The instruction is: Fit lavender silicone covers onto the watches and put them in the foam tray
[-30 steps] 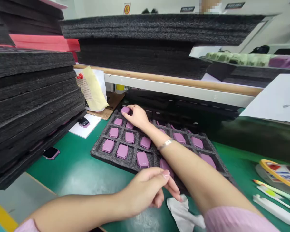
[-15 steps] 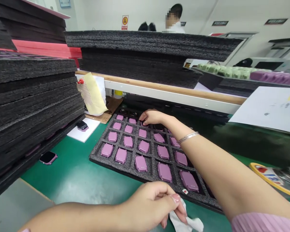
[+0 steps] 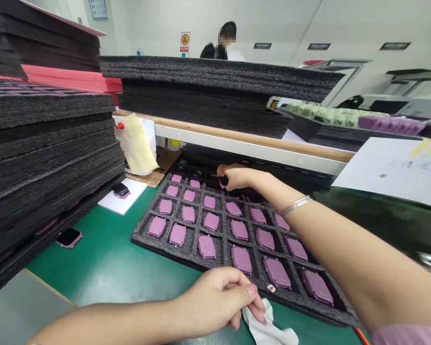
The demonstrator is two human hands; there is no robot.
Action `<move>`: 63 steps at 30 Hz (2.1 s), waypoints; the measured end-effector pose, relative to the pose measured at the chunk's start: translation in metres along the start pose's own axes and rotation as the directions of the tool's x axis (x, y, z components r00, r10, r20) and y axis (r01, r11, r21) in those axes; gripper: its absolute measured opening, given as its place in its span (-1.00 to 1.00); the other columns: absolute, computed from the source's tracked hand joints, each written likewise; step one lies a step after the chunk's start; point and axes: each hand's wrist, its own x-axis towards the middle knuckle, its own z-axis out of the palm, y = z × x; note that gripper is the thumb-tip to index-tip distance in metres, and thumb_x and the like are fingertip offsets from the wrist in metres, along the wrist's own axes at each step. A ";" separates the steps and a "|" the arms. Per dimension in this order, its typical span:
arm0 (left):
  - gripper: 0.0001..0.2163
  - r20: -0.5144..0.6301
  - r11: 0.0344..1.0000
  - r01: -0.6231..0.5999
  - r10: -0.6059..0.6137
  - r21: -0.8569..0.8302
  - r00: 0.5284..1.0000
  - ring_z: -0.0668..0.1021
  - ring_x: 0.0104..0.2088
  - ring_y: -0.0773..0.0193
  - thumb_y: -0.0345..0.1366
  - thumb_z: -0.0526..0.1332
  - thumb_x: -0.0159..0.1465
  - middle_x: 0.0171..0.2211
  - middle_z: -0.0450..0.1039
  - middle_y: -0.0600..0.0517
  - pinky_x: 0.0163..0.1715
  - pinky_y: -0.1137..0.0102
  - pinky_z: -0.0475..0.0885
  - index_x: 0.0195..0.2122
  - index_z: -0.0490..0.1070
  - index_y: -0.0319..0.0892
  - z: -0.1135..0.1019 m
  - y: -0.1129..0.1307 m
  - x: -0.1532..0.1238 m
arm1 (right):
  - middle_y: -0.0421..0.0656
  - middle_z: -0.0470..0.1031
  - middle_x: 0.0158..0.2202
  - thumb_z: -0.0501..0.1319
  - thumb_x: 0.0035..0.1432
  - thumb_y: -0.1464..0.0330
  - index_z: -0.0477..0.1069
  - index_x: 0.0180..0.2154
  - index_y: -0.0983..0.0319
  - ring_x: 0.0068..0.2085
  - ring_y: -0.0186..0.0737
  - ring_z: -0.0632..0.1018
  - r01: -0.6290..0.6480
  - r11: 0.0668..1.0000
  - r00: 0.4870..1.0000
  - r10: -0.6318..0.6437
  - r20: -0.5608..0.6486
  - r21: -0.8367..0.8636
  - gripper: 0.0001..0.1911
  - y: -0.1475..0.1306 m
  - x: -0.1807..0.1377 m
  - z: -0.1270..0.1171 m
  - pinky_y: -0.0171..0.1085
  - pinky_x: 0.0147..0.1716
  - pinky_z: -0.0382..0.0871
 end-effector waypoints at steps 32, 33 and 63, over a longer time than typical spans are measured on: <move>-0.68 0.023 0.984 -0.021 0.017 0.178 1.000 0.27 -0.59 0.48 0.01 0.21 0.20 -0.38 0.46 0.07 -0.57 0.47 0.16 -0.38 0.27 -0.16 -0.005 -0.006 0.005 | -0.05 0.47 0.11 0.24 0.35 0.23 0.41 0.11 0.21 0.01 -0.09 0.56 -0.222 0.975 0.975 0.223 0.026 -0.027 -0.65 0.087 -0.080 0.016 -0.03 -0.02 0.53; -0.69 0.028 0.983 -0.024 0.019 0.180 0.999 0.28 -0.59 0.48 0.01 0.21 0.21 -0.38 0.47 0.06 -0.57 0.48 0.17 -0.37 0.27 -0.16 -0.005 -0.007 0.004 | -0.05 0.47 0.11 0.24 0.35 0.23 0.41 0.11 0.21 0.01 -0.09 0.56 -0.239 0.970 0.970 0.241 0.037 -0.031 -0.65 0.091 -0.083 0.016 -0.03 -0.02 0.53; -0.43 -0.116 0.903 -0.238 0.210 -0.357 0.971 0.63 -0.13 0.07 0.21 0.33 0.17 -0.24 0.60 -0.15 -0.05 0.18 0.50 -0.14 0.48 -0.27 -0.007 0.008 -0.002 | -0.14 0.61 0.02 0.39 0.04 0.45 0.33 0.09 0.10 0.01 -0.16 0.66 0.602 0.658 0.578 0.032 -0.815 0.453 -0.43 -0.110 -0.204 0.080 -0.26 0.02 0.58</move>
